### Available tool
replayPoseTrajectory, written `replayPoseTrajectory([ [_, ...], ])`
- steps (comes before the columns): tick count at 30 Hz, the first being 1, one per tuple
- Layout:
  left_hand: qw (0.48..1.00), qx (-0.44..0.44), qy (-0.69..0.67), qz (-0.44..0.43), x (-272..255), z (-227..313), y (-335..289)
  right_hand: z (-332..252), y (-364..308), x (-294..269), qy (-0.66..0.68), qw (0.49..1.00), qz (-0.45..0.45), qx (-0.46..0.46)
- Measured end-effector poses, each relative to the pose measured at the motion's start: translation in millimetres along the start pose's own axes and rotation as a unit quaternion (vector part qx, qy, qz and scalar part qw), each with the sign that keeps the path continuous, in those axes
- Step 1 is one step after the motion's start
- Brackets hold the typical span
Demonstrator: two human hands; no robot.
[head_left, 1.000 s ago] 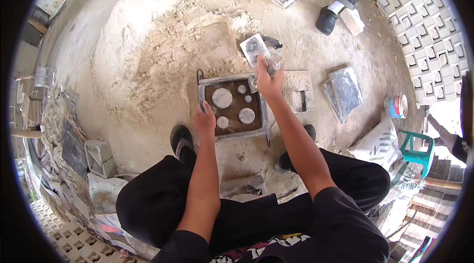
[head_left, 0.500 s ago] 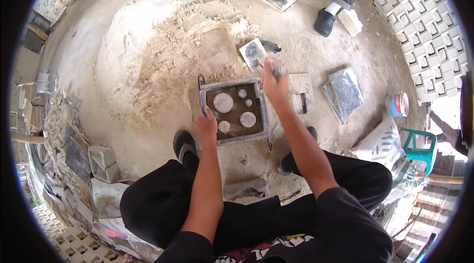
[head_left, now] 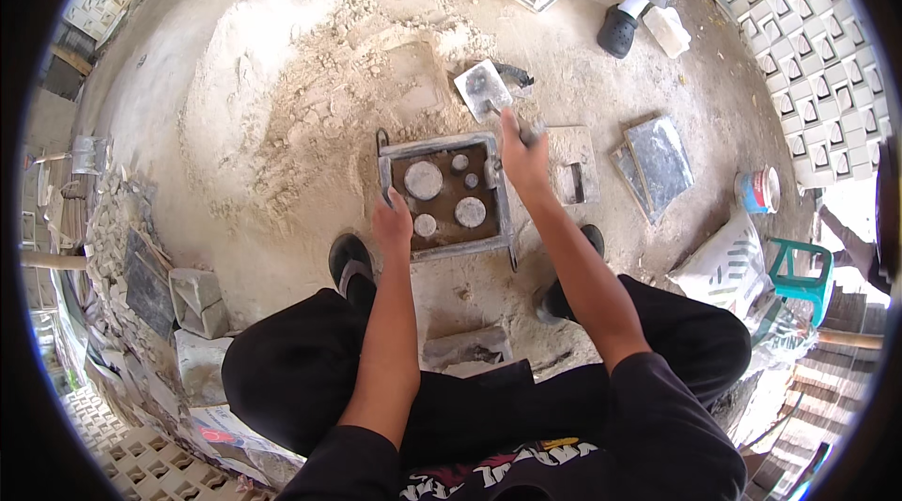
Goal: The person packs a fine construction material into a square metal mold using a small trowel and a wooden block to create ventilation bricks. They repeatedly scoop material into the mold, pack it down firmly using the wooden block, and level the surface with the trowel.
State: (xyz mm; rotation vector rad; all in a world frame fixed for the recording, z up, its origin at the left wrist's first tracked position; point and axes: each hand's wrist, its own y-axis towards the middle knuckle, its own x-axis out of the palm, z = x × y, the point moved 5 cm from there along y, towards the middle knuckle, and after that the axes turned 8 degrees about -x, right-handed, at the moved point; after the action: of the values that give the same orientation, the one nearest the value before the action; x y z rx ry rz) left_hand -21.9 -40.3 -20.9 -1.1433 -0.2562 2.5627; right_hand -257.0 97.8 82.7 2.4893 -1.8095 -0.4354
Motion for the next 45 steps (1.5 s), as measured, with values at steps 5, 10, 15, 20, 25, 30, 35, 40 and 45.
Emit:
replayPoseTrajectory([
  [5, 0.999, -0.024, 0.009, 0.031, -11, -22, 0, -29, -46, -2, -0.036, 0.985, -0.136, -0.095],
  [10, 0.999, -0.019, 0.019, 0.039, -13, -15, 3, -35, -63, -12, 0.034, 0.997, -0.067, -0.023],
  [15, 0.999, -0.023, 0.02, 0.018, -16, -3, -4, -35, -60, -13, 0.053, 0.992, -0.084, 0.079],
  [20, 0.999, -0.031, 0.023, 0.028, -19, -4, -9, -46, -97, -19, -0.003, 0.992, -0.092, -0.089],
  [25, 0.998, -0.034, 0.02, 0.042, -23, -3, -4, -52, -89, -8, 0.032, 0.996, -0.055, 0.06],
  [30, 0.998, -0.037, 0.038, 0.029, -14, -10, -5, -38, -95, -14, 0.006, 0.993, -0.104, 0.05],
  [35, 0.997, -0.043, 0.047, 0.04, -24, -9, 2, -61, -101, -22, 0.046, 0.993, -0.106, 0.028],
  [40, 0.999, -0.025, 0.027, 0.03, -22, -4, -5, -68, -102, -18, 0.039, 0.995, -0.09, 0.014],
  [45, 0.998, 0.0, 0.009, 0.06, -12, -9, 1, -51, -109, -20, -0.006, 0.985, -0.146, -0.091],
])
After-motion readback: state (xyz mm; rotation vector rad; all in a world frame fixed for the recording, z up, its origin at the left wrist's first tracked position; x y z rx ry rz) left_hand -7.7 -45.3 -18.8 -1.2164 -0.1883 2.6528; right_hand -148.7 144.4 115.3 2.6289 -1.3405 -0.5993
